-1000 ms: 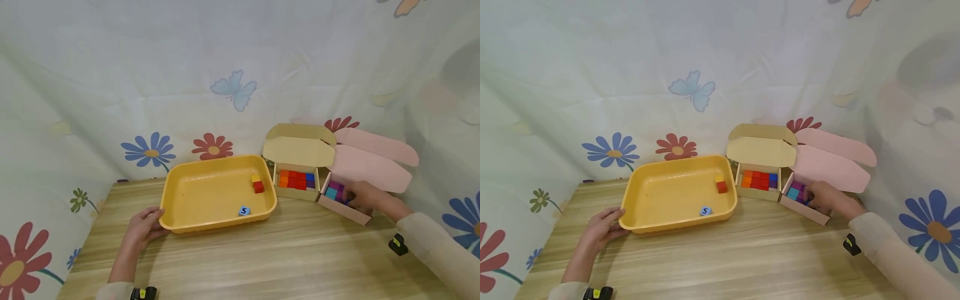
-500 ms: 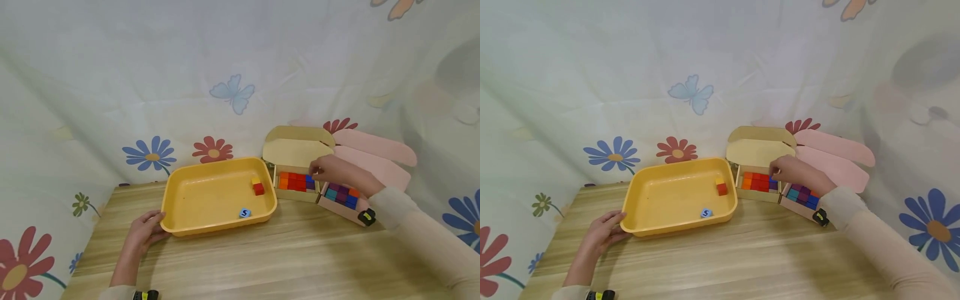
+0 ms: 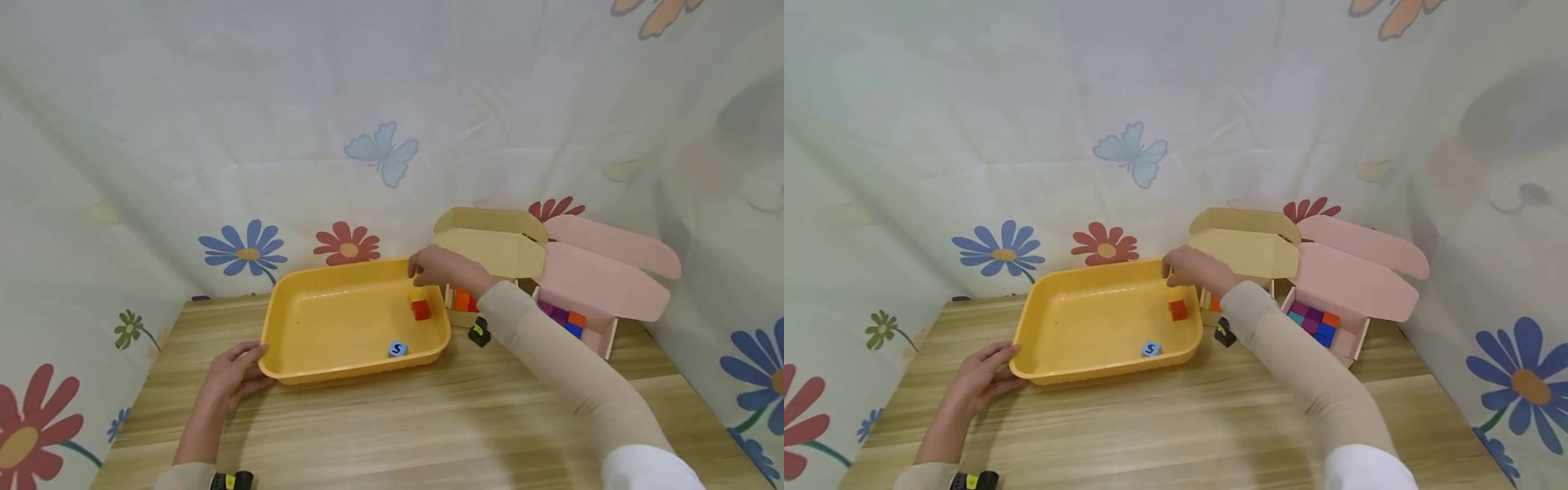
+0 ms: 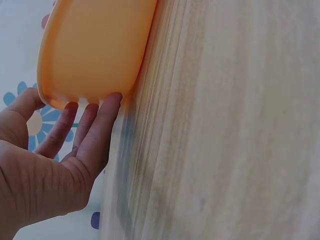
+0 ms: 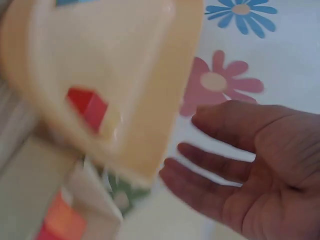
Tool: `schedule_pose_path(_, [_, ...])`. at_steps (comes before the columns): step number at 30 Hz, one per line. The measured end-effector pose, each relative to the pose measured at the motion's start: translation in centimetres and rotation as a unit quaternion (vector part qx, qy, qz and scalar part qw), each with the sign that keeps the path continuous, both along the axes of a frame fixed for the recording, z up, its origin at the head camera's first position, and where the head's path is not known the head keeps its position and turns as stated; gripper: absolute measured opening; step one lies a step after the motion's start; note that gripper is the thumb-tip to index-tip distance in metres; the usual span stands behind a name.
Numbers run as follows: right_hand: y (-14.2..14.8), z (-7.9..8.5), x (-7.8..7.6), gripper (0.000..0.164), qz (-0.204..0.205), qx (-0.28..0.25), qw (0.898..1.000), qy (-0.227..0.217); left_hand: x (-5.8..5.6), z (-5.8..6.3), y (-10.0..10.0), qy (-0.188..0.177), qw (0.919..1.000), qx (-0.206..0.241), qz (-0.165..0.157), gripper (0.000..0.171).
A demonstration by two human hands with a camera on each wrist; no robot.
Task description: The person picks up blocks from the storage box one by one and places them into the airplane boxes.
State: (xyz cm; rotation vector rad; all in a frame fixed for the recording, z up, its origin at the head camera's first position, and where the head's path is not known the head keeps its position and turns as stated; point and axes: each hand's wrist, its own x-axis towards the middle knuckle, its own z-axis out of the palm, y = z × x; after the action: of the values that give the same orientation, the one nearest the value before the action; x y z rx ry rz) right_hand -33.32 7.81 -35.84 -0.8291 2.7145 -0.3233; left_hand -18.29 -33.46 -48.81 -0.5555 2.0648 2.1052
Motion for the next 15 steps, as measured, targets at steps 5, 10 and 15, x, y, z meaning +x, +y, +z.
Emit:
schedule_pose_path(5, [-3.6,-2.6,-1.7,0.016,-0.068,0.024,0.997,-0.037,-0.1,0.3,-0.2,0.001,1.0,0.006,0.002,0.067])
schedule_pose_path(10, [-4.8,-5.1,-2.3,0.016,-0.111,0.042,0.993,-0.015,0.0,0.2,-0.2,-0.001,0.9999,0.012,0.002,0.062])
schedule_pose_path(15, [-5.0,-5.9,-2.5,0.024,-0.131,0.046,0.99,0.008,0.0,0.2,-0.2,0.0,0.9999,0.012,0.001,0.063])
